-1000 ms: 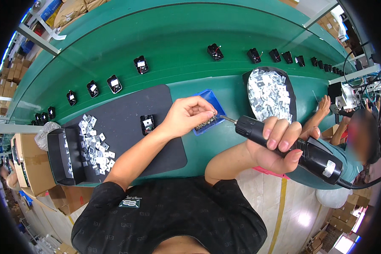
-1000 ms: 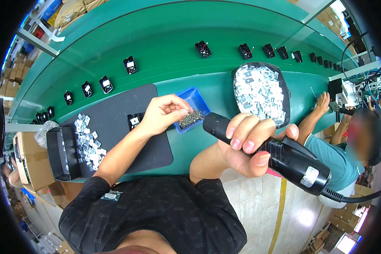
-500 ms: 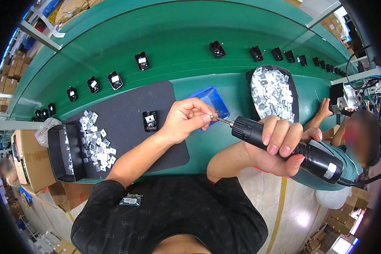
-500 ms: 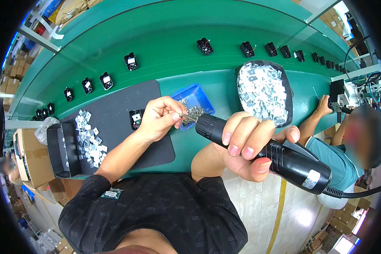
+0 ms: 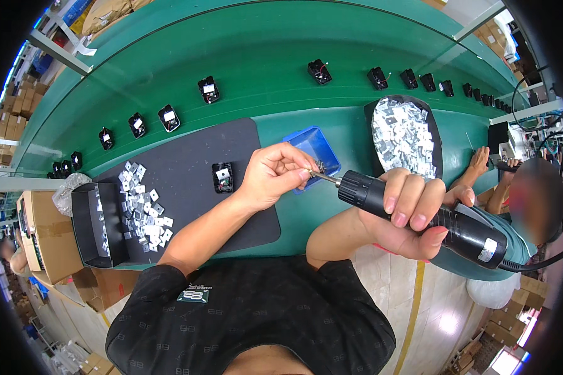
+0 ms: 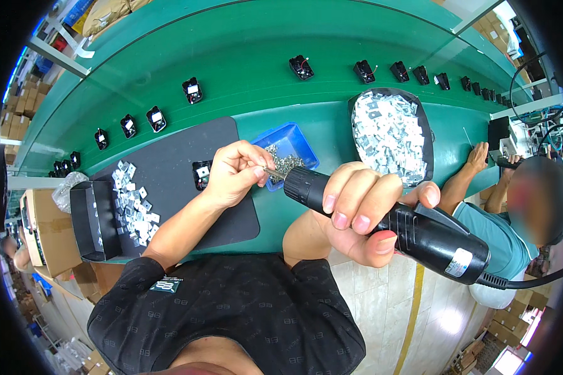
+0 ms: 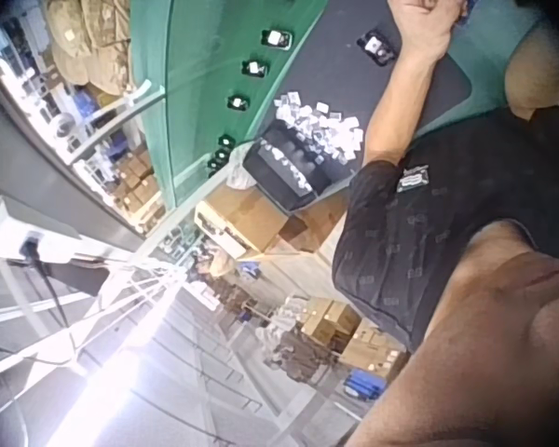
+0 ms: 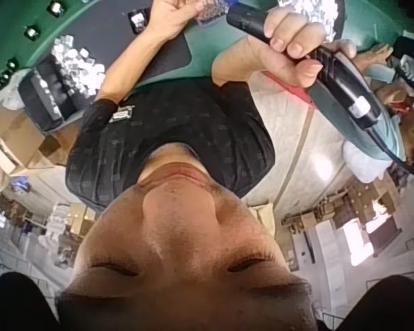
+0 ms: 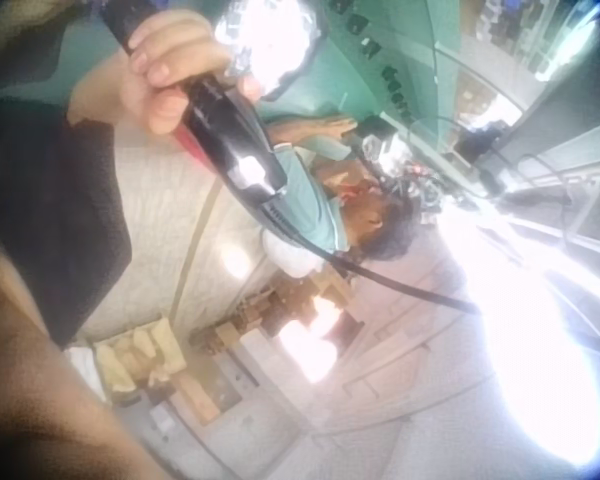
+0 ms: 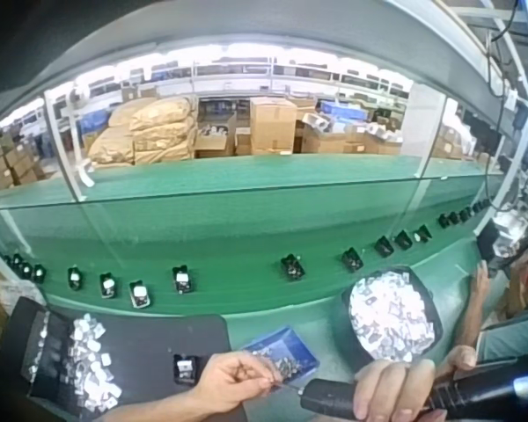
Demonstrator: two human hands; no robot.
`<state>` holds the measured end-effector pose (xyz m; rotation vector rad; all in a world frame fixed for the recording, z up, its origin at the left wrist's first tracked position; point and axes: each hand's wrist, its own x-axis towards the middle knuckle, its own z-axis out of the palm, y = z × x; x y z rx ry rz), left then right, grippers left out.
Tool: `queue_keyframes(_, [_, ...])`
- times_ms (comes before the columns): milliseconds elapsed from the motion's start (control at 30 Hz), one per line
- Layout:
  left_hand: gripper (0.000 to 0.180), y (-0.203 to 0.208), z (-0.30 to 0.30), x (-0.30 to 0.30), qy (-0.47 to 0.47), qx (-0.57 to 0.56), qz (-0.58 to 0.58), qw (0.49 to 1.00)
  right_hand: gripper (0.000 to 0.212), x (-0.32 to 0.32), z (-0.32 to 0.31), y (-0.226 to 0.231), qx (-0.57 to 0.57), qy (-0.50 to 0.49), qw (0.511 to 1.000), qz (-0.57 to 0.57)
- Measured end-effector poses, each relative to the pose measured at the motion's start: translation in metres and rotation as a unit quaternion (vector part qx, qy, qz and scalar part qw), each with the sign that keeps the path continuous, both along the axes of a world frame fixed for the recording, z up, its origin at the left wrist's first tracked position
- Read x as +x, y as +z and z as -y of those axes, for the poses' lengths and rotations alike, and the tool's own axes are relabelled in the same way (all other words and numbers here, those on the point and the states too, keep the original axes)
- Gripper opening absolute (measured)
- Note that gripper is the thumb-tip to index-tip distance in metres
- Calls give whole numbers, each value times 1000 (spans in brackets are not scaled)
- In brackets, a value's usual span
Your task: Assembling small electronic components using a handheld electric screwdriver on a factory production line.
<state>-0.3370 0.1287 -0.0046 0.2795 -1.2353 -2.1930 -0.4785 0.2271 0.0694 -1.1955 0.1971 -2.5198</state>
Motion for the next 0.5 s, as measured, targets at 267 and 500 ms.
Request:
queue_keyframes(267, [8,-4,-3,3,-33,84,-37,995,44,-1,1,1,2,17,1000,-3])
queue_keyframes(500, [5,4,-8,12,36,-40,40,998,52,-3,4,-3,-8,39,999,-33])
